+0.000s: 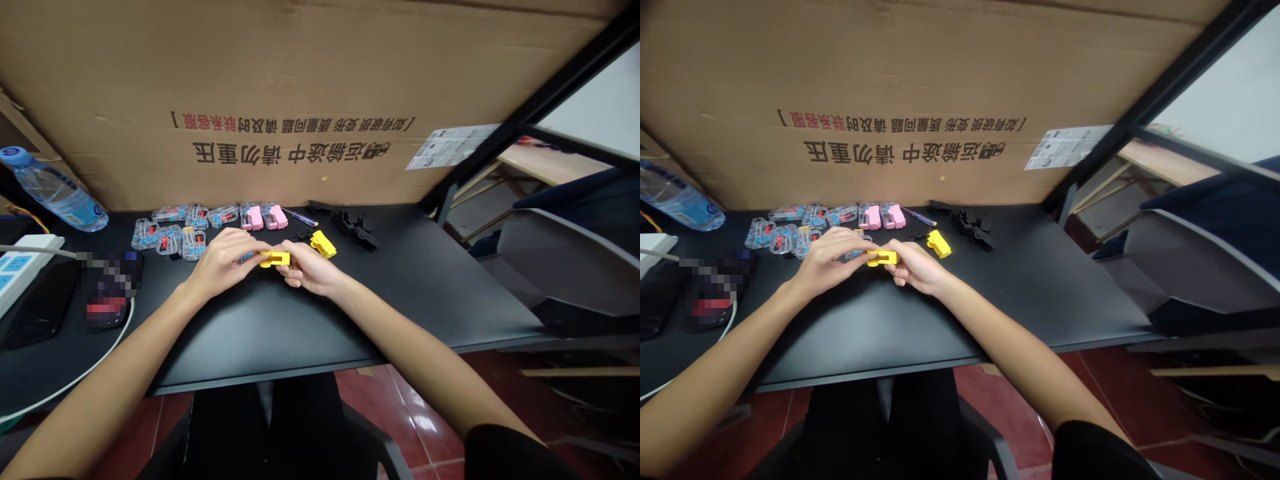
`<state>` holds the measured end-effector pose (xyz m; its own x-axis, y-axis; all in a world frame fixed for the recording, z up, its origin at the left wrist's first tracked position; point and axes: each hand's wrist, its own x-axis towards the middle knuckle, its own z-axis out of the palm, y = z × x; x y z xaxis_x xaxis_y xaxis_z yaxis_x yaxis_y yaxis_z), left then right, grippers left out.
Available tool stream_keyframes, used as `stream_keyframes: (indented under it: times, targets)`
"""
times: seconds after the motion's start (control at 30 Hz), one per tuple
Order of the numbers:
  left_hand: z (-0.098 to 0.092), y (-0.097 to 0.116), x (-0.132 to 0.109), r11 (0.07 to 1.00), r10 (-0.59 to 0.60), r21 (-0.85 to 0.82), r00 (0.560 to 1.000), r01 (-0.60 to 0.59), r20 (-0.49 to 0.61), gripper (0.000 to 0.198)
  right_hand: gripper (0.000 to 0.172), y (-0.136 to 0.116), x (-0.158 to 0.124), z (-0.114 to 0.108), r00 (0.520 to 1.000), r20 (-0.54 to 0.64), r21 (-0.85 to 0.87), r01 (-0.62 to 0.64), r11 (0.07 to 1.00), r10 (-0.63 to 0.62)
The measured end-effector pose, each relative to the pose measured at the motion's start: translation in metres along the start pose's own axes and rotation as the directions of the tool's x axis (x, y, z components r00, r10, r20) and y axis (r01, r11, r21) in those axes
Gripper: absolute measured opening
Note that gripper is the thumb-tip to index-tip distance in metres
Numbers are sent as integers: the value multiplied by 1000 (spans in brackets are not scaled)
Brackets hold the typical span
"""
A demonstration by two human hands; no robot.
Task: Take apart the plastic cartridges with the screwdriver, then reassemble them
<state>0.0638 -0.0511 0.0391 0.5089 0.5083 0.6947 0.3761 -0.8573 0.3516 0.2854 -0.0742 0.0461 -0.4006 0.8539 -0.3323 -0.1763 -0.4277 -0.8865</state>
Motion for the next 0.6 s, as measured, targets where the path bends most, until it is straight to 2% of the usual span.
stream_keyframes:
  times: [0.1, 0.2, 0.3, 0.43, 0.6]
  targets:
    - [-1, 2, 2, 997, -62, -48, 998, 62, 7, 19, 22, -1, 3, -2, 997, -52, 17, 54, 998, -53]
    - [-1, -1, 3, 969, -236, -75, 972, 234, -16, 24, 19, -5, 6, -7, 976, -166, 58, 155, 986, -144]
    - [-3, -9, 1, 942, -333, 10, 942, 334, -48, 24, 22, -10, 7, -14, 946, -231, 55, 246, 968, -228]
    - [-3, -18, -5, 907, -389, 172, 921, 384, -4, 29, 26, -12, 7, -18, 939, -239, 29, 263, 964, -249]
    - [0, -23, -12, 907, -397, 219, 902, 358, 168, 30, 21, -10, 7, -17, 965, -168, 99, 222, 970, -203]
